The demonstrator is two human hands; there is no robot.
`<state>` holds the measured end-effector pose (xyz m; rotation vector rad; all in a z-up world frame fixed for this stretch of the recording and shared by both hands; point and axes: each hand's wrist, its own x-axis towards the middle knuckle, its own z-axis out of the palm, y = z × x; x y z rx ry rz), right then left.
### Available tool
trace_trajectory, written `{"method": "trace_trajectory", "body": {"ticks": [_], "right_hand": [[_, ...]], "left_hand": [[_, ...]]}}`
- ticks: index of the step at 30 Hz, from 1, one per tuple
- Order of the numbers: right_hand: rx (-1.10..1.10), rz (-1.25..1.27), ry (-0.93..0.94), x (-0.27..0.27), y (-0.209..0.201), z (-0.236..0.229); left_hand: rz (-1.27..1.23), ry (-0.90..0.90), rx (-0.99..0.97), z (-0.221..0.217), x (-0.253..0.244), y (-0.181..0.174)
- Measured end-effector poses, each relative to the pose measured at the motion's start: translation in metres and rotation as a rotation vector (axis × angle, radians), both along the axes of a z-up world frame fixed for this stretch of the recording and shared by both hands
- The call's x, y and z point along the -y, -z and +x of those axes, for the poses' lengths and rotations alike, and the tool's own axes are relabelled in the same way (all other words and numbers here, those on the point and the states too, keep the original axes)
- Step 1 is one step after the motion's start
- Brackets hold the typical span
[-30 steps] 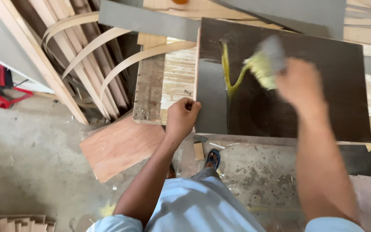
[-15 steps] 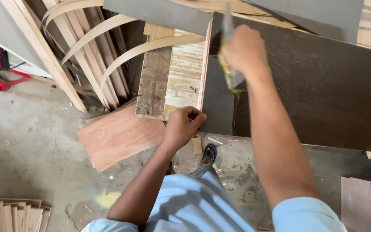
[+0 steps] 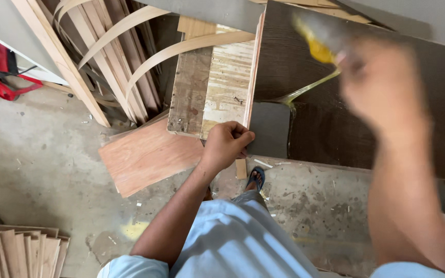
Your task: The person pours a brown liquid from a plastic bottle onto a dark rectangular board and spreads it evenly using a yellow plastic scraper. They repeat this process on a second board, ensuring full coverage of the surface.
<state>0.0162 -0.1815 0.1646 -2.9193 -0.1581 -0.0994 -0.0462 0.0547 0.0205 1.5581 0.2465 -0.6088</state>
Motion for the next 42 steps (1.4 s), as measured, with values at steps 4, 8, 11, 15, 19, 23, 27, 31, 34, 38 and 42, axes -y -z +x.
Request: {"method": "trace_trajectory", "body": {"ticks": [4,8,11,15,19,23,27,31,34,38,42], "right_hand": [[-0.048,-0.326,-0.276,0.002,0.034,-0.013],[0.107,-0.250,-0.347,0.026,0.024,0.001],[-0.189,-0.203,-0.282,0.034,0.062,0.029],[-0.146,-0.471,-0.035,0.077,0.066,0.034],[-0.182,-0.380,-0.014,0.032,0.058,0.035],[-0.184,-0.404,-0.174,-0.037,0.065,-0.007],[-0.203,-0.386,-0.333,-0.051,0.061,-0.063],[-0.349,-0.387,-0.414,-0.072,0.028,-0.097],[-0.407,-0.406,-0.431,-0.077,0.018,-0.108],[-0.642,-0.278,-0.417,-0.074,0.015,-0.121],[-0.534,0.077,-0.151,-0.017,0.006,-0.121]], "left_hand": [[-0.032,-0.024,0.014,-0.001,0.003,0.007],[-0.042,-0.074,0.017,-0.004,0.006,0.005],[-0.026,-0.070,0.078,-0.005,0.005,0.007],[-0.008,-0.066,0.064,-0.008,0.002,0.002],[-0.009,-0.019,0.066,-0.001,-0.003,-0.007],[-0.236,-0.036,0.042,0.002,-0.022,0.013],[-0.127,-0.059,0.202,0.043,-0.032,0.031],[-0.208,0.019,0.105,0.069,-0.014,0.018],[-0.217,0.071,0.080,0.077,-0.008,0.012],[-0.157,0.078,0.097,0.079,-0.005,0.019],[-0.021,0.125,0.223,0.081,-0.001,0.010]]}}
